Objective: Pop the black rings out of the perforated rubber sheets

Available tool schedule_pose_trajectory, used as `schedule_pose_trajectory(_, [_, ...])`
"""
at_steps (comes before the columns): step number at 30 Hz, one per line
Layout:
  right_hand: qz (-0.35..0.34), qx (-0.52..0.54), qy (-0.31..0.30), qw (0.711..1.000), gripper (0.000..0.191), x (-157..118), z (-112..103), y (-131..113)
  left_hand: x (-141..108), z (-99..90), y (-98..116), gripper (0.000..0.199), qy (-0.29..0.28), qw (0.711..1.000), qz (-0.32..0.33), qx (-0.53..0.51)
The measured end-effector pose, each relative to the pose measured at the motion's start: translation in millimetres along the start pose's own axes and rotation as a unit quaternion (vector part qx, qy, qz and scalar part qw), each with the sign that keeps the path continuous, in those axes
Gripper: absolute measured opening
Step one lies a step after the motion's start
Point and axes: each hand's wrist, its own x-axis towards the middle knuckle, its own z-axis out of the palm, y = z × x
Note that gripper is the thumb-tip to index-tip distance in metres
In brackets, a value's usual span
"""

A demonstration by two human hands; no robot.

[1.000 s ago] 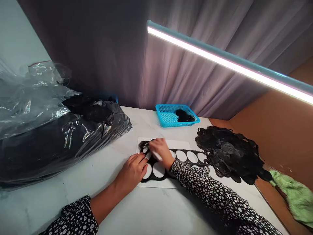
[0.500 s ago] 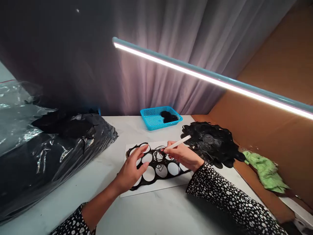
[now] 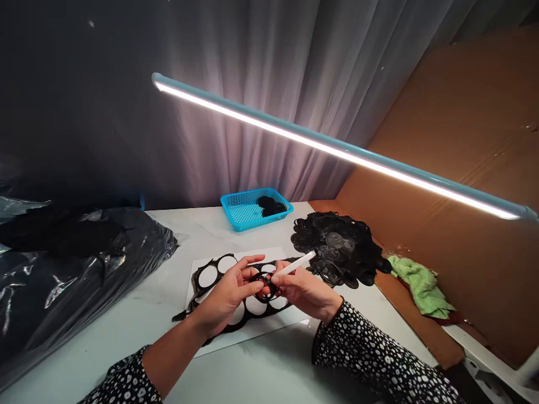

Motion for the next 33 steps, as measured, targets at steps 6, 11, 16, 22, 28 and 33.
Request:
schedule_pose_trajectory(6, [0.000, 0.042, -0.112, 0.993, 0.029, -10, -20, 1, 11, 7.2, 4, 0.051, 0.013, 0.988, -0.014, -0.154])
schedule_pose_trajectory(11, [-0.082, 0.100, -0.062, 0.990, 0.027, -11, -32, 7, 10, 10.8, 7, 0.047, 0.035, 0.971, -0.079, -0.224])
schedule_pose_trajectory(16, [-0.079, 0.086, -0.057, 0.992, 0.024, -14, -34, 7, 5, 14.8, 13, 0.040, 0.032, 0.986, -0.079, -0.142])
schedule_pose_trajectory(22, [-0.106, 0.040, -0.085, 0.990, 0.026, -17, -36, 2, 3, 15.6, 16, 0.040, -0.008, 0.999, -0.033, 0.014])
schedule_pose_trajectory(28, [-0.096, 0.066, -0.114, 0.987, 0.023, -19, -31, 8, 4, 11.8, 17, 0.048, -0.068, 0.993, -0.079, 0.051])
schedule_pose_trajectory(33, [-0.027, 0.184, -0.075, 0.980, 0.026, -17, -21, 22, 4, 17.2, 11, 0.055, 0.003, 0.966, -0.019, -0.258])
